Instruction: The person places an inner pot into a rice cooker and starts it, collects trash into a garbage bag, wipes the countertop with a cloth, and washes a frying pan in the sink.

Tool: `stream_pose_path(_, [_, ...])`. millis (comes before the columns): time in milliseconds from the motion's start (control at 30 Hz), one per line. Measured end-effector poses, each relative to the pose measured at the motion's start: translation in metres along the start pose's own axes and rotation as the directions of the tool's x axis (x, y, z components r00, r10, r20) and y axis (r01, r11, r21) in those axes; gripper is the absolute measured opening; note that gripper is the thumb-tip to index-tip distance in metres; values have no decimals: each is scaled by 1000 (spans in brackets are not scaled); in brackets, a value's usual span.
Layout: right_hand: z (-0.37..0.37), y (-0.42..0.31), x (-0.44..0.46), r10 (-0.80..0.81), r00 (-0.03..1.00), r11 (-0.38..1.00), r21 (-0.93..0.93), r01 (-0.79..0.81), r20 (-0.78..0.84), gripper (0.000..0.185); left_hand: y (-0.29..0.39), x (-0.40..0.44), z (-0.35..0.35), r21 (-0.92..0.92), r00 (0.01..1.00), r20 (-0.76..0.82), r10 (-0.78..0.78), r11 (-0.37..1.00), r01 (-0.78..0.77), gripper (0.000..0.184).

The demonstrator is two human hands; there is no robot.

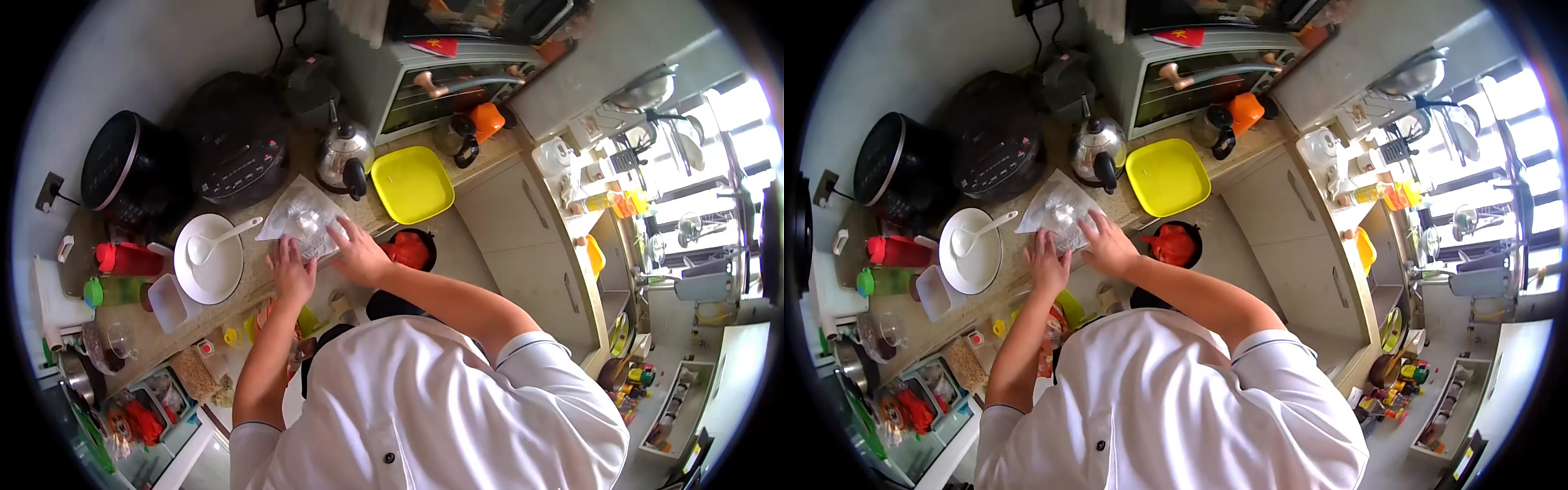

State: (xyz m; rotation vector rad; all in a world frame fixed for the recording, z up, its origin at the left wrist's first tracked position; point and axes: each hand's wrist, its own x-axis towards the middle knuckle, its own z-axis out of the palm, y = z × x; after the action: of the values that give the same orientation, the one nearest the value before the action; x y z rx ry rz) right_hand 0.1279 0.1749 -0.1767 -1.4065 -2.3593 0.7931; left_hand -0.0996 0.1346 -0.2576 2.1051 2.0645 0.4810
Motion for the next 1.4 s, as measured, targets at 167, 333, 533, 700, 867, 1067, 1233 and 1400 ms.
stream_pose_path(167, [-10, 109, -50, 756, 636, 638, 392, -663, -155, 45, 22, -56, -34, -251, 998, -69, -10, 968, -8, 43])
stream_pose_path(333, [-45, 169, -29, 871, 420, -78, 915, -396, 256, 30, 37, -110, -32, -419, 994, 46, -96, 902, 107, 31])
stream_pose_path(533, [-36, 196, -32, 789, 591, -78, 982, -173, 167, 20, 101, -112, -36, -541, 972, 111, -208, 808, 234, 25])
stream_pose_path(700, [-95, 181, -123, 649, 741, -150, 984, -98, 173, 19, 161, -110, -23, -512, 992, 13, -123, 852, 113, 24])
stream_pose_path(867, [-159, 203, -235, 663, 739, -144, 989, -32, 120, 18, 201, -118, 19, -657, 970, 154, -187, 714, 242, 23])
stream_pose_path(1067, [-214, 257, -361, 904, 427, -86, 965, 248, -29, 15, 227, -98, 61, -625, 928, 368, -65, 721, 298, 21])
stream_pose_path(1233, [-242, 283, -463, 991, -65, 133, 927, 351, -118, 14, 337, -29, 97, -723, 863, 401, 308, 684, 92, 15])
stream_pose_path(1400, [-271, 342, -581, 908, -392, 324, 837, 442, -145, 14, 523, 21, 91, -837, 622, 196, 758, 460, -297, 15])
